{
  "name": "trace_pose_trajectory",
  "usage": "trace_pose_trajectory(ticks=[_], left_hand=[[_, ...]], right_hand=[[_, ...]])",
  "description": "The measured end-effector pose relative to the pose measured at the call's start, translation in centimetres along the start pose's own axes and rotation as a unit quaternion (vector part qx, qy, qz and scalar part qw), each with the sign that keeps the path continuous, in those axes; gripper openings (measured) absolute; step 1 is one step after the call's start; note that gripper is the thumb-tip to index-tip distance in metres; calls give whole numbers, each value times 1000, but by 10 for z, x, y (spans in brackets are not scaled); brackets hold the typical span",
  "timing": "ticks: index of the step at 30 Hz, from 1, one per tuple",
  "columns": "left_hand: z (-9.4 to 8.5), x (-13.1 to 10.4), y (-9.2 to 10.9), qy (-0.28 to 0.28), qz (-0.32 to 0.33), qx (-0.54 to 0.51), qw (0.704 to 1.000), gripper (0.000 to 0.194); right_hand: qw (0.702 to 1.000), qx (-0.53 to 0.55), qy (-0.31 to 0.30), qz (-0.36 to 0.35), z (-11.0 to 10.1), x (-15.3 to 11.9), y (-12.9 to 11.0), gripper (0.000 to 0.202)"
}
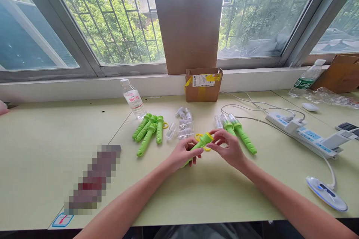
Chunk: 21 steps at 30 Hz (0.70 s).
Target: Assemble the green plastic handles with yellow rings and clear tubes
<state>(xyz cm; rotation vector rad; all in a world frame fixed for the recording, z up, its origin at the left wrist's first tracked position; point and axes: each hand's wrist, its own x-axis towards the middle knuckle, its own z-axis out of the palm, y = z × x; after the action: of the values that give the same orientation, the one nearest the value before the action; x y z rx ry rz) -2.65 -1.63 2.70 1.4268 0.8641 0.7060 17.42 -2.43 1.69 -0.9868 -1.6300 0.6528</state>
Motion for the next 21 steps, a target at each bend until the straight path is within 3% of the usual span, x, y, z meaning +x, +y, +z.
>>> trace_pose_trajectory(ticks=[9, 14, 21], left_hand=[[1, -2, 1, -58, 2, 17, 998, 42], [1, -3, 3, -79, -2, 9, 997, 46], [2, -4, 3, -35, -24, 4, 999, 40]], right_hand=[[998, 37, -41, 14, 3, -1, 3, 39], [997, 66, -25, 26, 6, -2, 4, 41], [998, 67, -8, 8, 6, -4, 0, 37]])
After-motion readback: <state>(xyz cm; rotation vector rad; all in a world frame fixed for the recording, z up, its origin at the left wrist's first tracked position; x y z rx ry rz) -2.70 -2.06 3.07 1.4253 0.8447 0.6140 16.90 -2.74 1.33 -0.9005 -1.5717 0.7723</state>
